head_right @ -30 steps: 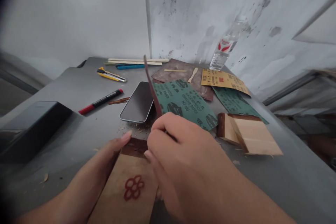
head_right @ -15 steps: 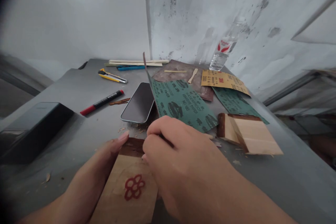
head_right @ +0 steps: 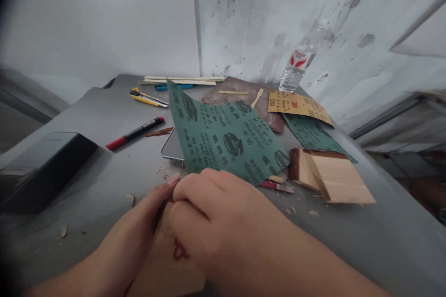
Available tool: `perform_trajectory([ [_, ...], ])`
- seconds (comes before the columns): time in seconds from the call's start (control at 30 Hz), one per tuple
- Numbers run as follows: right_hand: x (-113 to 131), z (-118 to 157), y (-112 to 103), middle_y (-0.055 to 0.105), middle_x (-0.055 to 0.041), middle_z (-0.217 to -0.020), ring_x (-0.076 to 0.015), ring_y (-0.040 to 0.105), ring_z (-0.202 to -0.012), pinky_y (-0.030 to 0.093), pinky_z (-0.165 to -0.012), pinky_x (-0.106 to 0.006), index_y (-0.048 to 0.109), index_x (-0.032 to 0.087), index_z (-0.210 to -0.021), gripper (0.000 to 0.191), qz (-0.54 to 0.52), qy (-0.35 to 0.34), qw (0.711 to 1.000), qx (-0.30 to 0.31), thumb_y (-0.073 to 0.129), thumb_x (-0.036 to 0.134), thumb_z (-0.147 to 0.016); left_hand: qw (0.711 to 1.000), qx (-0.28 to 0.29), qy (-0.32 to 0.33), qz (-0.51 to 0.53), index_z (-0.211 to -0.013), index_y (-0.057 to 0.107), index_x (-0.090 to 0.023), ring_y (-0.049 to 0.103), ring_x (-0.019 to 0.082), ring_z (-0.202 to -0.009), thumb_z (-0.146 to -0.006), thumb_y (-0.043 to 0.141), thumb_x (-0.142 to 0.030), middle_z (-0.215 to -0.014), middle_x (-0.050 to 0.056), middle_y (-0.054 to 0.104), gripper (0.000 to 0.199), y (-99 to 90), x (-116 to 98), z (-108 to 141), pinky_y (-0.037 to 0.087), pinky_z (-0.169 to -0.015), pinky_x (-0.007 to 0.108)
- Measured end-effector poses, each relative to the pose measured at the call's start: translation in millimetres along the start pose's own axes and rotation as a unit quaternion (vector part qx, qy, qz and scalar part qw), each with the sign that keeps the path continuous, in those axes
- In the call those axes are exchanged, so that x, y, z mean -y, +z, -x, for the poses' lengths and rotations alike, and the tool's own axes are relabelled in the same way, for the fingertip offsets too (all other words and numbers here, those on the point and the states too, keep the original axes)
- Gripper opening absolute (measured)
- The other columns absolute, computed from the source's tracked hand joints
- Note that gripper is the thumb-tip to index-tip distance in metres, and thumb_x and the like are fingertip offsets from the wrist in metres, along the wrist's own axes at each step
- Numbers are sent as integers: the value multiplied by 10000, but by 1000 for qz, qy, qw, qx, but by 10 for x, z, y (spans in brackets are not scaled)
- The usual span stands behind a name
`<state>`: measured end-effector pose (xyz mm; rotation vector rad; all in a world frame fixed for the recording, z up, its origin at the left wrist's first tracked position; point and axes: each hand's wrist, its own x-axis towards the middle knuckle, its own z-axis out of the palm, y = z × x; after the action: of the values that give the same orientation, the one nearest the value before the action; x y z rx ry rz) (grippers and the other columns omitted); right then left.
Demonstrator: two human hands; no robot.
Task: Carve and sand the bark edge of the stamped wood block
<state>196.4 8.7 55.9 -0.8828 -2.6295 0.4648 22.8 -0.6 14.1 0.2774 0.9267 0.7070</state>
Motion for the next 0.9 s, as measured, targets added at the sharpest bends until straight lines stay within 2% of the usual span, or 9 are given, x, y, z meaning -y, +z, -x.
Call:
perform_trajectory([
  [0.1,-3,-30,-13,640,14,-991,-133,580,-850,459,-754,-247,609,205,-928,222,-12,-2,1000,4,459,50,-981,999,51,1,3,-734,774,-214,722,255,-693,-962,536,-545,-627,29,751,467,34,2,4,572,-766,379],
  [0.23,-77,-34,-42,607,-23,-1085,-137,564,-903,452,-784,-248,609,173,-970,246,-22,17,1000,1,468,-26,-937,1000,-5,-31,4,-883,805,-208,767,313,-824,-934,569,-591,-621,41,761,453,34,34,6,578,-828,413],
  [0.33,-79,-45,-43,608,-19,-1025,-142,551,-871,445,-767,-255,616,170,-919,221,-27,10,999,17,495,-15,-928,999,-41,6,-6,-785,785,-222,766,299,-828,-901,648,-551,-603,18,751,374,14,51,17,574,-828,390],
  [0.4,-57,-52,-40,626,-4,-970,-151,558,-865,441,-770,-269,629,179,-890,194,-37,-17,999,34,518,26,-934,999,-27,46,-8,-676,745,-229,753,277,-792,-906,659,-509,-601,7,742,373,13,49,28,568,-803,366],
  [0.53,-22,-37,-26,619,-30,-1044,-170,542,-913,422,-780,-293,632,157,-942,276,-4,8,1000,14,473,-55,-865,999,-36,15,-18,-623,712,-227,744,269,-812,-932,616,-532,-576,9,719,445,41,29,30,557,-788,346],
  [0.63,16,-25,28,621,-30,-1006,-168,528,-877,412,-754,-293,625,159,-921,259,1,10,1000,3,467,-45,-894,992,-84,83,-51,-614,695,-232,731,277,-936,-890,683,-492,-629,3,743,380,56,39,14,542,-879,345],
  [0.73,34,-32,106,643,-8,-963,-162,534,-849,406,-741,-296,602,188,-846,223,-25,-1,999,-27,484,65,-990,982,-90,147,-82,-612,681,-237,716,280,-975,-864,708,-515,-666,-2,751,376,55,41,6,523,-945,356],
  [0.8,14,-35,135,626,8,-961,-155,527,-856,391,-737,-299,572,199,-827,218,-37,8,998,-44,482,48,-955,984,-81,131,-93,-629,693,-239,719,277,-955,-902,655,-525,-641,-3,738,397,54,21,11,520,-951,364],
  [0.9,-35,-21,124,584,19,-1001,-145,522,-903,381,-751,-294,554,207,-875,234,-45,13,999,-26,487,-16,-854,993,-37,72,-82,-638,719,-234,732,266,-865,-977,532,-512,-602,9,725,477,61,-23,26,535,-905,366],
])
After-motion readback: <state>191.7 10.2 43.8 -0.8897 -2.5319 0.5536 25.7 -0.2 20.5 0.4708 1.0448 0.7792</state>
